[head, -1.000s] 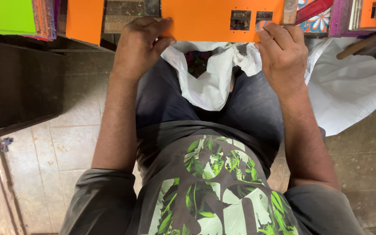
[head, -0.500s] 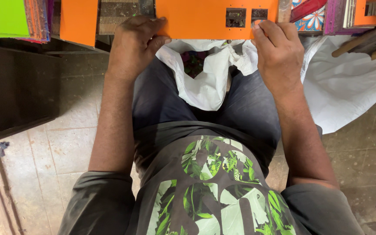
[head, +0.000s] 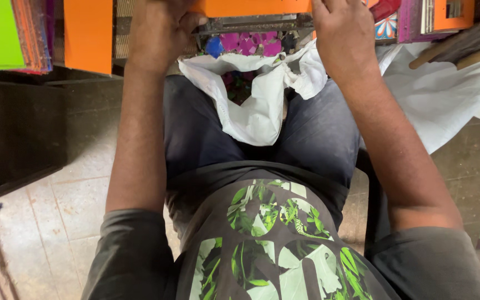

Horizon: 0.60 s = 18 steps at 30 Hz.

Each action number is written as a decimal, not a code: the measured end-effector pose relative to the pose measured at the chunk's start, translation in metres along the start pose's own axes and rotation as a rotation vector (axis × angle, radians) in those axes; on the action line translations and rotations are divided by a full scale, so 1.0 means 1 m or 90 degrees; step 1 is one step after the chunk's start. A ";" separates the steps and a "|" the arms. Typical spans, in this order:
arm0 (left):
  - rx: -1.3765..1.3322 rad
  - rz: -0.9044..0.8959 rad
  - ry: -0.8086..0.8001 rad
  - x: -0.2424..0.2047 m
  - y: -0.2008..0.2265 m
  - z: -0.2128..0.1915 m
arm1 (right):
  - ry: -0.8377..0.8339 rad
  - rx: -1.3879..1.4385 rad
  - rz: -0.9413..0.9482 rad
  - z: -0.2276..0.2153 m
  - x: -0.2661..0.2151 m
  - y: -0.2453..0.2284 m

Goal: The person repeatedly places rectangular colored cardstock sheets into a manual die-cutting press, presses the handle to cut out shapes, and removes the finished pieces. The process is repeated with pink, white, orange, and green sheets.

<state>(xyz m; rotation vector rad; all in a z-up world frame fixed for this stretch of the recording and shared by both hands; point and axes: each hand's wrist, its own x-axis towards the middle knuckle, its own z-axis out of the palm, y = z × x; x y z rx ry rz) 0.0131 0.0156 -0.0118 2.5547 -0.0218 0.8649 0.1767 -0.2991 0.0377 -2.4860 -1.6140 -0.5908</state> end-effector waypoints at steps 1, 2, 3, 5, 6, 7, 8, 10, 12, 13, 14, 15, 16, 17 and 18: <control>0.008 0.006 0.012 -0.003 0.000 0.002 | -0.001 0.004 0.000 0.001 -0.003 0.000; 0.016 0.012 0.024 -0.006 0.000 0.003 | -0.013 0.012 0.010 0.001 -0.005 0.000; 0.013 0.010 0.007 -0.010 0.001 0.003 | -0.024 0.022 0.018 0.002 -0.006 -0.001; 0.011 0.013 -0.022 -0.010 -0.001 0.000 | -0.008 0.010 0.027 0.001 -0.005 -0.006; 0.008 0.007 -0.027 -0.006 -0.002 -0.001 | 0.005 0.001 0.031 0.000 -0.002 -0.008; 0.001 -0.003 -0.035 -0.006 -0.001 -0.001 | 0.005 0.023 0.045 -0.001 -0.001 -0.011; -0.006 -0.012 -0.043 -0.005 0.000 0.001 | 0.006 0.044 0.060 -0.002 -0.001 -0.014; 0.005 -0.004 -0.028 -0.010 0.004 0.000 | 0.013 0.069 0.078 -0.001 -0.004 -0.026; 0.008 0.000 -0.017 -0.008 0.003 -0.002 | 0.045 0.069 0.085 0.002 -0.001 -0.035; -0.002 -0.005 -0.015 -0.008 0.004 -0.002 | 0.044 0.070 0.098 0.003 0.000 -0.038; -0.012 -0.009 -0.014 -0.007 0.004 -0.002 | 0.042 0.072 0.111 0.005 0.000 -0.041; -0.009 -0.002 -0.012 -0.007 0.005 -0.001 | 0.040 0.073 0.124 0.005 -0.001 -0.042; -0.006 0.006 -0.009 -0.006 0.006 0.000 | 0.038 0.078 0.130 0.005 -0.003 -0.042; 0.000 0.011 -0.005 -0.007 0.005 0.000 | 0.037 0.085 0.133 0.006 -0.003 -0.042; 0.001 0.008 0.000 -0.008 0.005 0.000 | 0.036 0.093 0.135 0.007 -0.003 -0.041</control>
